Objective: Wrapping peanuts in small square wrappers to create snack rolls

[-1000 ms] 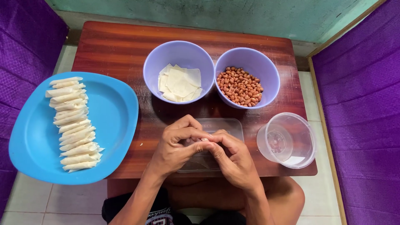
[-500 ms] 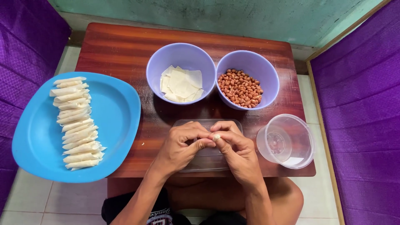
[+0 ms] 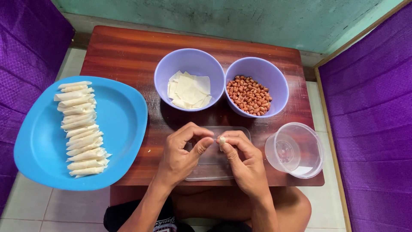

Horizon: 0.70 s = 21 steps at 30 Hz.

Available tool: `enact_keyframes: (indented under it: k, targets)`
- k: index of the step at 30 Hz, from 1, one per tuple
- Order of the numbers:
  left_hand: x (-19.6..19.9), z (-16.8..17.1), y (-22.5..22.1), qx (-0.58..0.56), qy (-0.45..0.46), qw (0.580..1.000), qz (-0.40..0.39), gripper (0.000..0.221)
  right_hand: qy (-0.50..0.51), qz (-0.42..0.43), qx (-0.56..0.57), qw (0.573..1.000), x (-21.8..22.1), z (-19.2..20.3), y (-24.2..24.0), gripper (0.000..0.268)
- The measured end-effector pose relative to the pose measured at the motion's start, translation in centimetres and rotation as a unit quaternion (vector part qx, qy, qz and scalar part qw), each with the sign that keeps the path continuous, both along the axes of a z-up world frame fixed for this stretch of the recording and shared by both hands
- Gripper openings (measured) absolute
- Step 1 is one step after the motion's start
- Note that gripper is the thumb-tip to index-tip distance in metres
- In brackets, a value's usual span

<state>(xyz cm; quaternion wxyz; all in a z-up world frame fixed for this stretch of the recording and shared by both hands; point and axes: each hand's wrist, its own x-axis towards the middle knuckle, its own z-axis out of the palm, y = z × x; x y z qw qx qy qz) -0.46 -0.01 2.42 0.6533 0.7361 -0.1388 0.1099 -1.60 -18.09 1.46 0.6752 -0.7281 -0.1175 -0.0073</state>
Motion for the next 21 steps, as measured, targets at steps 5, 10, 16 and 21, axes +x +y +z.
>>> enact_keyframes:
  k: [5,10,16,21]
  targets:
    - [-0.9,0.8,2.4,-0.018,0.014,0.998,-0.054,0.023,-0.068,0.011,-0.154,0.986,-0.5,3.3,2.9,0.015]
    - [-3.4,2.6,7.2,0.039,-0.003,0.999,0.019,0.013,-0.135,0.069,-0.216,0.965,-0.3,5.4,7.4,0.021]
    - [-6.4,3.5,12.3,0.065,-0.045,0.988,0.130,0.010,-0.190,0.149,-0.243,0.939,0.1,6.4,12.5,0.022]
    - [-8.0,4.0,17.4,0.123,-0.051,0.967,0.217,0.010,-0.233,0.233,-0.260,0.908,1.7,7.6,17.4,0.021]
